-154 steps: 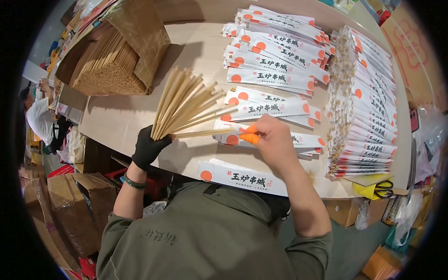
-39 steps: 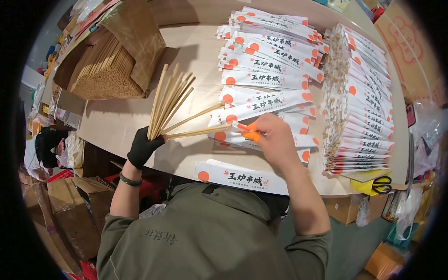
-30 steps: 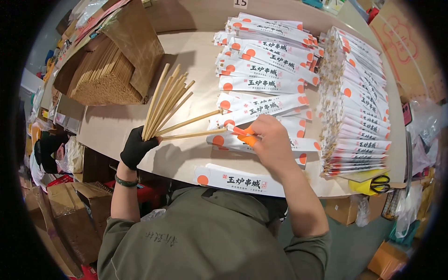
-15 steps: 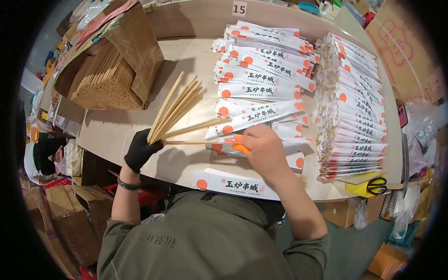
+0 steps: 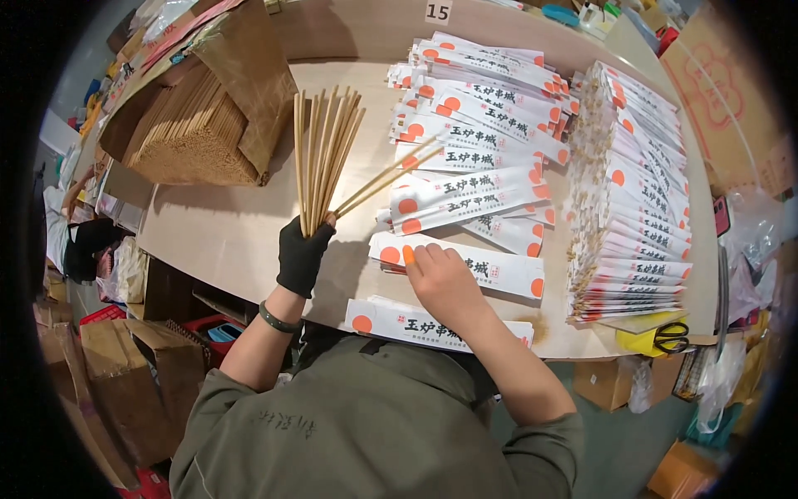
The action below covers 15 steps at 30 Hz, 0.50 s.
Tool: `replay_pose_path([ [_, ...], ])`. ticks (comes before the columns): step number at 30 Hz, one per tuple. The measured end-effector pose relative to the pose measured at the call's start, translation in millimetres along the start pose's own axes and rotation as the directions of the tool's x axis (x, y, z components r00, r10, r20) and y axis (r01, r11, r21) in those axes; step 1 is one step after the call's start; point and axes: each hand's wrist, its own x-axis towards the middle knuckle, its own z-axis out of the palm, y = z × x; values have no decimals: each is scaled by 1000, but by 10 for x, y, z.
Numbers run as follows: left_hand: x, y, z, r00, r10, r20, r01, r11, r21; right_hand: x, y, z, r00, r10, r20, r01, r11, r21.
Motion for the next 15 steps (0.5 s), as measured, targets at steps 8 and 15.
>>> replay_pose_path([
  [8,-90,-254,-285,977,-209,38,211,976,-52,-111,-1,108,981,152,-121,-132,978,159],
  [15,-134,-319,-599,978,-183,101,190,979,-73,75,23,-280,733,668,129,-547,467,695],
])
